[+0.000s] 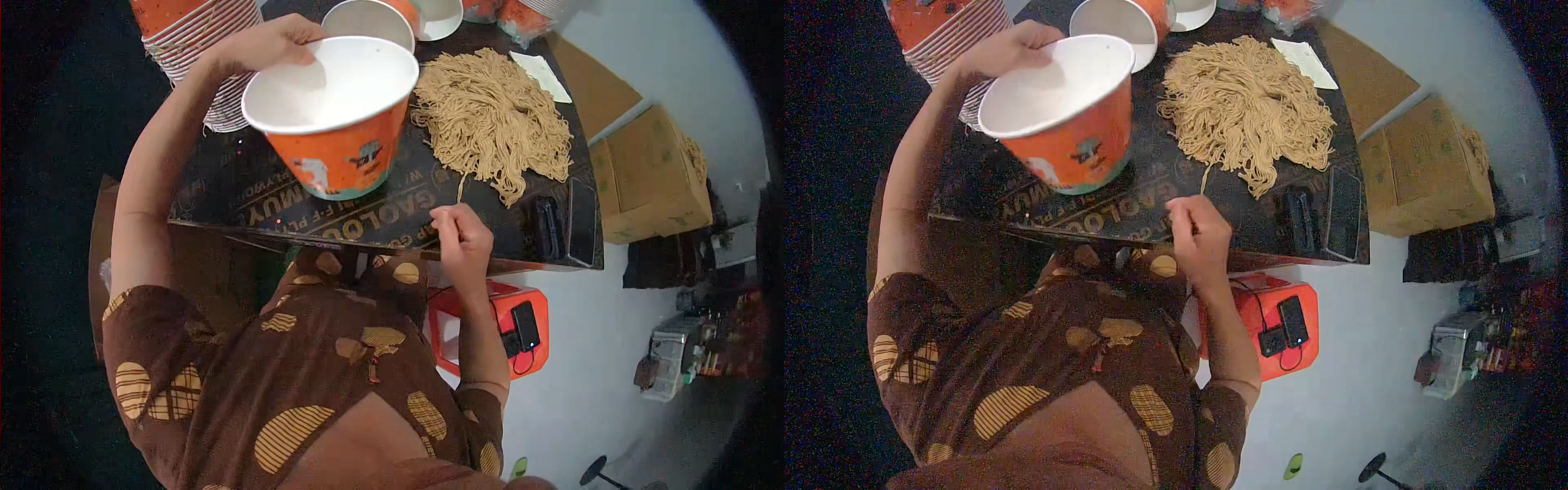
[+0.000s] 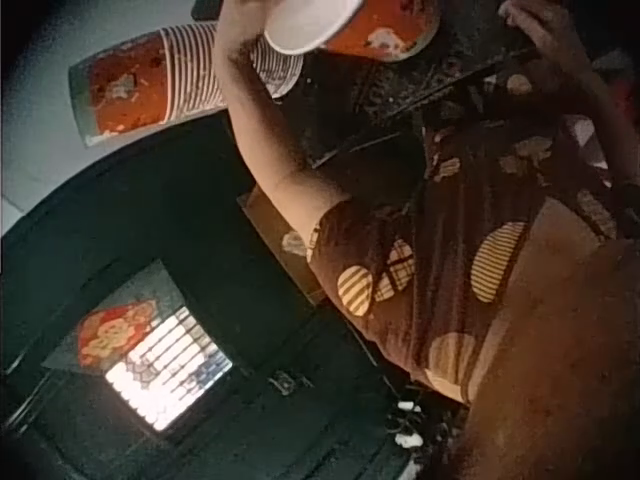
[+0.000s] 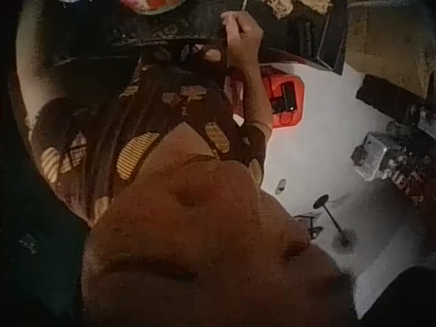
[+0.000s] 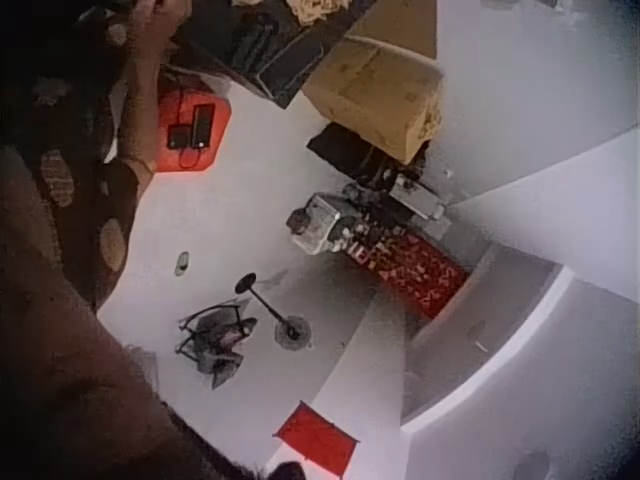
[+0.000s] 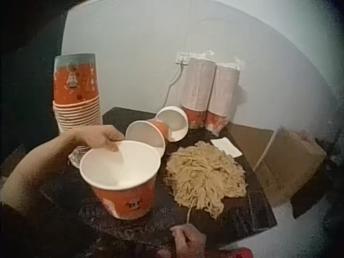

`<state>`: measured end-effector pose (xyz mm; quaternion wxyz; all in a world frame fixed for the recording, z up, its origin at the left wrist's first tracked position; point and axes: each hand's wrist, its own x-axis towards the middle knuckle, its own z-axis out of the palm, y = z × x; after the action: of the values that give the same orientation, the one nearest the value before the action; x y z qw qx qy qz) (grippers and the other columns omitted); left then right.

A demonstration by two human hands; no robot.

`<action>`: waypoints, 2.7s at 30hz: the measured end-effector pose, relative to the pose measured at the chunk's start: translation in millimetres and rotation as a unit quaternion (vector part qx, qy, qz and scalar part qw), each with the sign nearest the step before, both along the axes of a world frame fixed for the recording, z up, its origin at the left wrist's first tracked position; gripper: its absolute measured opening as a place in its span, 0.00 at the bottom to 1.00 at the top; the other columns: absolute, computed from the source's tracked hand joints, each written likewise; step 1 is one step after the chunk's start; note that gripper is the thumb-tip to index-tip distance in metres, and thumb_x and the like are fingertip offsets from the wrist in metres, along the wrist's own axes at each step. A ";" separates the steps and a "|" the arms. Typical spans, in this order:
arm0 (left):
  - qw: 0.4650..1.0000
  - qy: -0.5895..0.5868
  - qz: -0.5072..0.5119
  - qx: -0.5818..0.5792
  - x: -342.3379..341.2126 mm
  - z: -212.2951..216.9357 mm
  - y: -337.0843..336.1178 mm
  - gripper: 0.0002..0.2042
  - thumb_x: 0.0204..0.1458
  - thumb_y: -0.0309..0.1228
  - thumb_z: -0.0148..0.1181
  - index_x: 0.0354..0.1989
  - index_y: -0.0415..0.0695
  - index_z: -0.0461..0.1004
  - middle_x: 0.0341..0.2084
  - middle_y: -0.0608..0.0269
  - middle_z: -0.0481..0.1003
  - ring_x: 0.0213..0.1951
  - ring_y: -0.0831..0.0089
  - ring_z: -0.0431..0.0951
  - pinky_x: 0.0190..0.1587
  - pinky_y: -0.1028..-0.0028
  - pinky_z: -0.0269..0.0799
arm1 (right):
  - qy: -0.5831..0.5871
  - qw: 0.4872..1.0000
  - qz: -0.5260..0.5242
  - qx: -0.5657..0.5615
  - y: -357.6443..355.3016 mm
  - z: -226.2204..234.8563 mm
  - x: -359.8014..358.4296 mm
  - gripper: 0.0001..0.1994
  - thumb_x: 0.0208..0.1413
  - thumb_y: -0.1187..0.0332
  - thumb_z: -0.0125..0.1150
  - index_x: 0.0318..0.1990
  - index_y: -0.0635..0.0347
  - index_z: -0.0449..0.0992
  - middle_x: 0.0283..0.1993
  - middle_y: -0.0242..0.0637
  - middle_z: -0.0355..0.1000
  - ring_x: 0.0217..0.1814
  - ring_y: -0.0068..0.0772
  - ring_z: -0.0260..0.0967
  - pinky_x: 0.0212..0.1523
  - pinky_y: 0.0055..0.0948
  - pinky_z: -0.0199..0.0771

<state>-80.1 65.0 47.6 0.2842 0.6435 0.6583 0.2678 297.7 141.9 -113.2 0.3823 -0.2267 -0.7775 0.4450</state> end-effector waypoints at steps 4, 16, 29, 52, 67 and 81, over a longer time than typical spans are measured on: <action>0.996 0.076 0.042 -0.009 10.0 -5.3 -17.7 0.14 0.50 0.23 0.53 0.44 0.31 0.75 0.28 0.63 0.78 0.31 0.78 0.78 0.35 0.75 0.74 | -0.002 0.996 -0.058 0.067 10.8 18.0 10.5 0.04 0.58 0.78 0.56 0.37 0.67 0.77 0.32 0.42 0.73 0.33 0.34 0.72 0.36 0.28 0.71; 0.874 0.196 0.236 0.378 23.9 -41.4 -51.8 0.13 0.63 0.34 0.54 0.45 0.34 0.75 0.27 0.60 0.78 0.27 0.78 0.75 0.29 0.77 0.71 | -0.091 0.958 -0.106 0.250 43.0 31.2 11.7 0.03 0.56 0.79 0.58 0.37 0.63 0.74 0.33 0.47 0.71 0.35 0.52 0.71 0.36 0.40 0.72; 0.884 0.050 0.128 0.447 139.1 -58.1 -113.0 0.04 0.54 0.15 0.51 0.32 0.32 0.74 0.30 0.55 0.75 0.26 0.73 0.72 0.30 0.78 0.67 | -0.138 0.926 -0.089 0.340 79.4 36.5 -28.6 0.05 0.56 0.77 0.54 0.37 0.60 0.76 0.36 0.46 0.70 0.41 0.52 0.71 0.41 0.43 0.71; 0.866 -0.024 0.183 0.464 142.0 -64.9 -127.3 0.08 0.60 0.20 0.47 0.34 0.32 0.74 0.35 0.54 0.76 0.23 0.84 0.67 0.27 0.82 0.63 | -0.081 0.922 -0.064 0.374 94.3 41.8 -50.8 0.02 0.56 0.77 0.57 0.36 0.65 0.74 0.36 0.48 0.69 0.39 0.52 0.70 0.39 0.42 0.71; 0.864 -0.050 0.194 0.462 143.7 -69.5 -130.3 0.08 0.61 0.21 0.48 0.33 0.31 0.74 0.33 0.54 0.77 0.21 0.83 0.68 0.25 0.82 0.63 | -0.134 0.868 -0.023 0.478 108.8 39.4 -89.3 0.03 0.46 0.74 0.60 0.30 0.62 0.77 0.31 0.42 0.63 0.38 0.46 0.65 0.38 0.40 0.66; 0.849 -0.038 0.202 0.486 146.7 -66.0 -132.1 0.08 0.61 0.20 0.48 0.34 0.31 0.74 0.33 0.54 0.76 0.22 0.83 0.68 0.26 0.81 0.64 | -0.032 0.929 0.074 0.362 29.7 55.8 -51.5 0.05 0.46 0.75 0.64 0.28 0.60 0.73 0.34 0.40 0.67 0.40 0.43 0.65 0.45 0.41 0.64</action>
<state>66.6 -67.1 -18.4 -0.1006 0.5413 0.5479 0.6298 246.1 171.7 -57.4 0.3792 -0.0286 -0.9121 0.1530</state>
